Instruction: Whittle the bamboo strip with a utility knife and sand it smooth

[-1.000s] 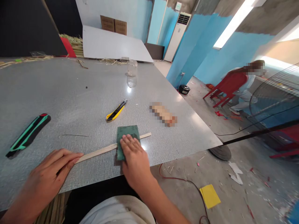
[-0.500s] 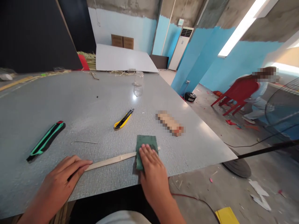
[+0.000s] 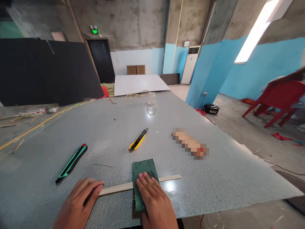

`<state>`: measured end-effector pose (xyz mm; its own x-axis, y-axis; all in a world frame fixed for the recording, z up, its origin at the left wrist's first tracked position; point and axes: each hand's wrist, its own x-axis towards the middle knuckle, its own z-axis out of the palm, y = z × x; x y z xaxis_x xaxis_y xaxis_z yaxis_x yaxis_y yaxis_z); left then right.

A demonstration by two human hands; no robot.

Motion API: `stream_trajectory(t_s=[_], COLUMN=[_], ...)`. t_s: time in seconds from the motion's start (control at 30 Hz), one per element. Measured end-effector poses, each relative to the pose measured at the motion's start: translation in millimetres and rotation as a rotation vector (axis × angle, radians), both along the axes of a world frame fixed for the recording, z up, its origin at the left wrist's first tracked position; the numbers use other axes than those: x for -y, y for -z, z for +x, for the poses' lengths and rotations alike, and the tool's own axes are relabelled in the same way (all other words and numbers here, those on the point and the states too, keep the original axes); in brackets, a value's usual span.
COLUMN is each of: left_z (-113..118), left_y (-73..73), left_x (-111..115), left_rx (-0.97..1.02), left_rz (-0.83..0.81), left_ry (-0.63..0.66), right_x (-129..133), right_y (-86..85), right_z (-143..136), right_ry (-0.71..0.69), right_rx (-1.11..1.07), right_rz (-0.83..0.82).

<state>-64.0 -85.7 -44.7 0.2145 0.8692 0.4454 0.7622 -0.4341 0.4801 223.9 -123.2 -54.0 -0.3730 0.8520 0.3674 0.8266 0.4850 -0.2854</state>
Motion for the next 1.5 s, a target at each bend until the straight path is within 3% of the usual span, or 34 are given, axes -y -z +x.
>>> stream_trajectory(t_s=[0.33, 0.47, 0.67, 0.87, 0.97, 1.1, 1.2, 1.33, 1.5], left_z=[-3.2, -0.4, 7.8, 35.9, 44.4, 38.5, 26.2, 19.6, 25.0], left_y=[3.5, 2.2, 5.8, -0.2, -2.4, 3.8, 14.7, 21.1, 9.8], left_x=[-3.7, -1.8, 1.0, 8.0, 11.2, 16.4, 24.3, 40.0, 44.2], left_rx=[-0.067, -0.139, -0.176, -0.225, -0.265, -0.374, -0.395, -0.251, -0.272], left_rz=[0.022, -0.023, -0.148, -0.151, -0.038, 0.241, 0.283, 0.180, 0.161], left_ry=[-0.103, -0.109, -0.200, -0.146, -0.091, 0.066, 0.223, 0.172, 0.082], right_x=[0.0, 3.6, 19.3, 40.2, 46.1, 46.1, 42.1, 35.1, 26.1], right_y=[-12.1, -16.3, -8.8, -1.0, -1.5, -7.9, -12.8, -13.3, -9.5], right_z=[-0.2, 21.0, 67.4, 89.1, 94.6, 97.5, 96.6, 91.9, 90.6], right_ry=[0.015, 0.059, 0.224, 0.281, 0.304, 0.336, 0.380, 0.411, 0.334], right_rx=[-0.038, -0.101, -0.127, -0.089, -0.088, -0.078, -0.074, -0.062, -0.085], right_rz=[-0.108, -0.149, -0.150, -0.061, -0.044, -0.077, -0.100, -0.116, -0.124])
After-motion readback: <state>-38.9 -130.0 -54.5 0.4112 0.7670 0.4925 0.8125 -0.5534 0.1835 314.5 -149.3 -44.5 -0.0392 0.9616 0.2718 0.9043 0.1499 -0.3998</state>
